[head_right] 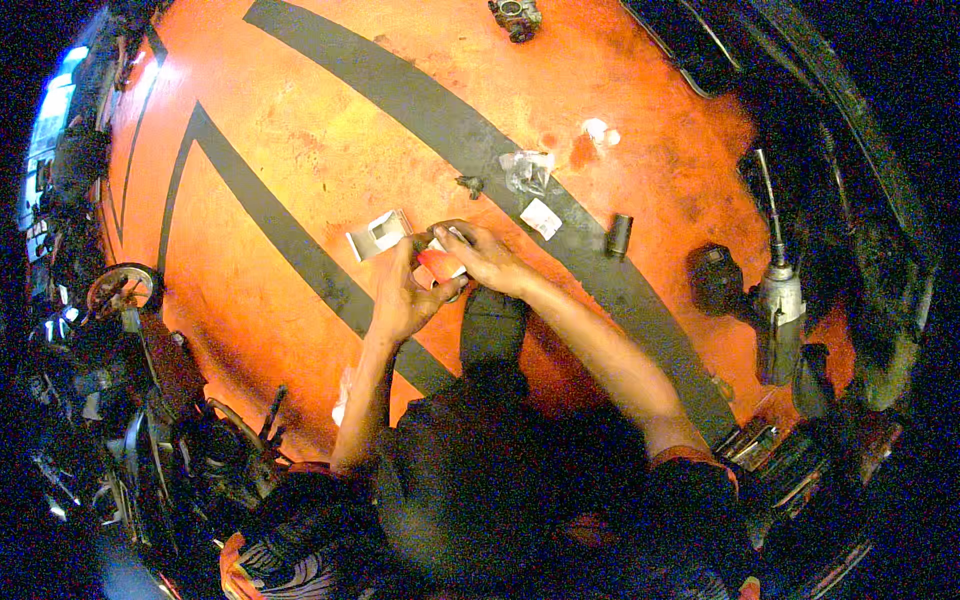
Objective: The person unboxes and handles small mechanical parts, then attempts to insert a component into a larger metal housing while seated on the floor.
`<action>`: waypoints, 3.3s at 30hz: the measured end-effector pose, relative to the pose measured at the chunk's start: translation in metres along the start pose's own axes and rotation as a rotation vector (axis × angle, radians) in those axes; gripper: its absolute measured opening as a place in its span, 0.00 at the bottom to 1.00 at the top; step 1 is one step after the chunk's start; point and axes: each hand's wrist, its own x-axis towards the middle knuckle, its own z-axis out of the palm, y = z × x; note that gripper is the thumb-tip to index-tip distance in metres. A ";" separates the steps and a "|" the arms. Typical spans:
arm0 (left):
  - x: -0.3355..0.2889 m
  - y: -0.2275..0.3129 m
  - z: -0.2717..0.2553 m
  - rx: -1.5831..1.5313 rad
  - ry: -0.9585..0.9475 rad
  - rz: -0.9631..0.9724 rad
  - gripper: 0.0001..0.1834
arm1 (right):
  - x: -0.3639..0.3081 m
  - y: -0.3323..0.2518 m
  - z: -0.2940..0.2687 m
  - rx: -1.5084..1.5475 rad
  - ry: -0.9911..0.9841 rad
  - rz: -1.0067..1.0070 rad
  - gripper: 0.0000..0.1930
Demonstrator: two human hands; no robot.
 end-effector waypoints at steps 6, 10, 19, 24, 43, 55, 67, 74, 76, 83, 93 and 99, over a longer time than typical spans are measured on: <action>0.002 -0.008 -0.001 -0.081 -0.117 0.010 0.16 | -0.005 0.006 -0.014 0.021 0.101 0.108 0.27; 0.015 -0.009 0.000 -0.206 -0.179 0.082 0.07 | -0.003 0.031 -0.035 -0.084 0.141 0.042 0.29; 0.011 -0.006 0.014 -0.227 -0.133 -0.294 0.13 | -0.005 0.009 -0.027 -0.074 0.227 0.055 0.24; 0.018 0.002 0.022 0.048 0.009 0.110 0.23 | -0.004 0.018 -0.032 -0.172 0.280 -0.075 0.21; 0.021 -0.020 0.027 0.047 -0.075 0.034 0.16 | -0.008 0.016 -0.031 -0.423 0.229 -0.163 0.17; 0.019 -0.033 0.030 -0.328 -0.111 -0.288 0.20 | -0.011 0.002 -0.036 -0.716 0.129 -0.301 0.29; 0.025 -0.029 0.021 -0.414 -0.278 -0.341 0.24 | -0.014 -0.008 -0.033 -1.420 0.128 -0.651 0.19; 0.028 -0.028 0.012 -0.427 -0.492 -0.233 0.27 | -0.015 -0.008 -0.046 -1.158 0.098 -0.604 0.16; 0.021 -0.029 0.020 -0.400 -0.336 -0.218 0.22 | -0.013 -0.014 -0.046 -1.059 0.059 -0.506 0.14; 0.026 -0.028 0.033 -0.245 -0.130 -0.229 0.19 | -0.014 -0.017 -0.042 -0.895 0.265 -0.583 0.16; 0.035 -0.021 0.036 0.010 0.012 0.013 0.23 | -0.015 -0.022 -0.037 -1.062 0.153 -0.429 0.22; 0.033 -0.020 0.036 0.073 -0.013 -0.052 0.22 | -0.015 -0.016 -0.041 -0.900 0.140 -0.504 0.14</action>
